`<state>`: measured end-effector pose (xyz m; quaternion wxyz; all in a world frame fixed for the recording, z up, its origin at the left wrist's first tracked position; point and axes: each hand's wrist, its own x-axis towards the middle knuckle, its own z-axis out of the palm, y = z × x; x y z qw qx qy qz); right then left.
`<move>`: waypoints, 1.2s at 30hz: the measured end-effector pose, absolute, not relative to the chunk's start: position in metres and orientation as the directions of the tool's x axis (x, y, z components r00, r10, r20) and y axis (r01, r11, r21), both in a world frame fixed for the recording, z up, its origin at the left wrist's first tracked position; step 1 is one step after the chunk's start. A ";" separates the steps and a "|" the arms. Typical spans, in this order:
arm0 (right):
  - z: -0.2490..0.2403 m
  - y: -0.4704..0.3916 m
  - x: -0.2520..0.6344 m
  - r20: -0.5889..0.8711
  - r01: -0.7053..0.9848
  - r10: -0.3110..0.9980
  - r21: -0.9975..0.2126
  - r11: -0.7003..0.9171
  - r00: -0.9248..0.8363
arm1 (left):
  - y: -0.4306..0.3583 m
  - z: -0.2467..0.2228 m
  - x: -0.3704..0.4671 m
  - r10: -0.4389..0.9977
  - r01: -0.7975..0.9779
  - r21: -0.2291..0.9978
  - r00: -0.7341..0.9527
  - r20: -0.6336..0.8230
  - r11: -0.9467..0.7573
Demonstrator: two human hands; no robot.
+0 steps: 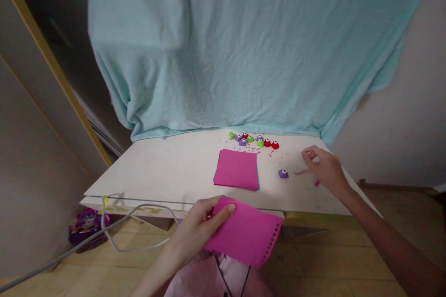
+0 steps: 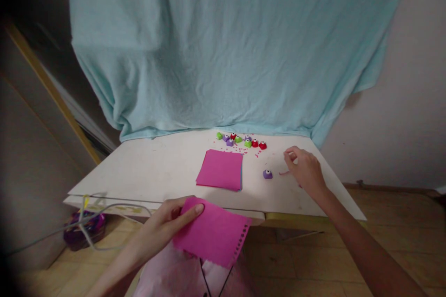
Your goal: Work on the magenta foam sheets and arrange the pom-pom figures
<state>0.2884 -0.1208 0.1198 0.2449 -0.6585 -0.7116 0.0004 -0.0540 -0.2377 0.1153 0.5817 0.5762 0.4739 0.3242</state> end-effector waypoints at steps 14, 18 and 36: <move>0.183 -0.221 0.149 0.337 0.403 0.796 -0.723 0.561 -0.503 | -0.243 0.140 -0.036 0.945 -0.042 0.980 0.275 -0.175 0.194; 0.181 -0.219 0.148 0.364 0.374 0.785 -0.726 0.576 -0.502 | -0.248 0.146 -0.037 0.961 0.053 0.994 0.253 -0.107 0.097; 0.190 -0.223 0.149 0.380 0.398 0.769 -0.689 0.606 -0.514 | -0.250 0.159 -0.038 0.940 0.120 0.991 0.325 -0.101 0.064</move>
